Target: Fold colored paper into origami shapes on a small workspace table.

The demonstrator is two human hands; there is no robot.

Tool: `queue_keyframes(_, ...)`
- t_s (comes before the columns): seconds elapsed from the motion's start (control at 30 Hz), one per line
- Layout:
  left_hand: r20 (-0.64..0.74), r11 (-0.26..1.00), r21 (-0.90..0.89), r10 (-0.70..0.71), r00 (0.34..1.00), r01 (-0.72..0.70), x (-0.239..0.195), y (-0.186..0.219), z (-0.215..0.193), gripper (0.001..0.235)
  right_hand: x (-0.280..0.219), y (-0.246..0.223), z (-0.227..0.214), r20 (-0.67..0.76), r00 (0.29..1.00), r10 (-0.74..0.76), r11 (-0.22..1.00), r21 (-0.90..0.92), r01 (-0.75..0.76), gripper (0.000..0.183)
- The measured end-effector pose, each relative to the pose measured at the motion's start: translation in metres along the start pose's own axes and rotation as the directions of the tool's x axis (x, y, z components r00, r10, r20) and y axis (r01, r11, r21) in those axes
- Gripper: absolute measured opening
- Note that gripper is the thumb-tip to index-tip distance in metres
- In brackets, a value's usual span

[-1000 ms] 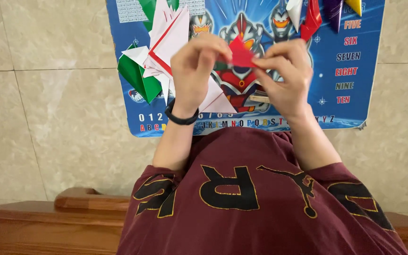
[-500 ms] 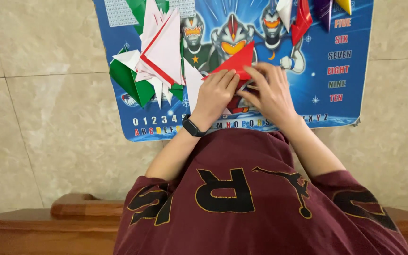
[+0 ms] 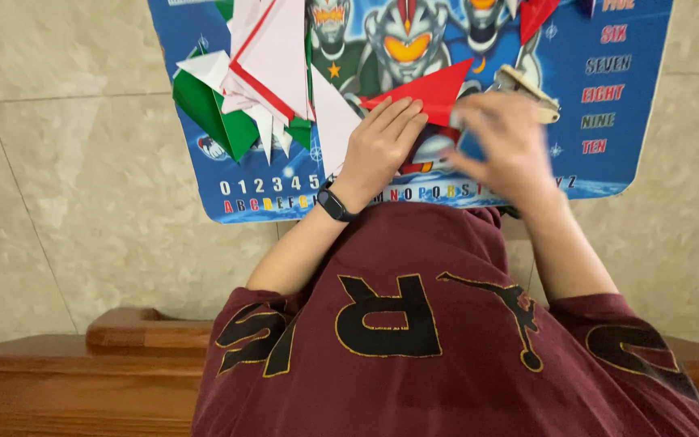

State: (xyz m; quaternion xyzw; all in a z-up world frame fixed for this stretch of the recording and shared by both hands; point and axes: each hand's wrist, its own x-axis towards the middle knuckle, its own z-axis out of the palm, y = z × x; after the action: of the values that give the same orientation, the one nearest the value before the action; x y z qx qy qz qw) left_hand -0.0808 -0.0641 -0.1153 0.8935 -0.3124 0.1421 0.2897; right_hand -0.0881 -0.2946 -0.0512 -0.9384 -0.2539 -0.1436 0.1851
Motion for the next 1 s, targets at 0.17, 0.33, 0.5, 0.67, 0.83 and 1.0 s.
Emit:
queue_keyframes(0.17, 0.032, 0.992, -0.087, -0.090, 0.995, 0.093, 0.012, 0.006, -0.020, 0.029, 0.004, -0.006, 0.027, 0.057, 0.996, -0.063, 0.978, 0.205, 0.050, 0.032)
queue_keyframes(0.33, -0.116, 0.976, -0.135, -0.186, 0.976, 0.170, 0.023, 0.007, -0.013, 0.019, 0.017, -0.011, 0.035, 0.015, 0.998, 0.068, 0.975, 0.211, -0.070, 0.011)
queue_keyframes(0.5, -0.141, 0.914, -0.265, -0.353, 0.925, 0.308, 0.029, 0.004, -0.008, 0.013, 0.026, -0.016, 0.042, 0.007, 0.980, 0.201, 0.969, 0.142, -0.200, 0.011)
queue_keyframes(0.67, -0.159, 0.901, -0.278, -0.385, 0.909, 0.333, 0.030, 0.003, -0.003, 0.010, 0.019, -0.029, 0.041, -0.063, 0.982, 0.176, 0.981, 0.096, -0.170, 0.016)
queue_keyframes(0.83, -0.176, 0.883, -0.304, -0.421, 0.890, 0.357, 0.033, 0.002, 0.003, 0.008, 0.003, -0.035, 0.042, -0.008, 0.992, 0.128, 0.980, 0.156, -0.125, 0.030)
queue_keyframes(1.0, -0.139, 0.874, -0.267, -0.451, 0.881, 0.406, 0.035, 0.002, 0.003, 0.007, -0.010, -0.031, 0.049, 0.001, 0.990, 0.144, 0.981, 0.127, -0.143, 0.044)
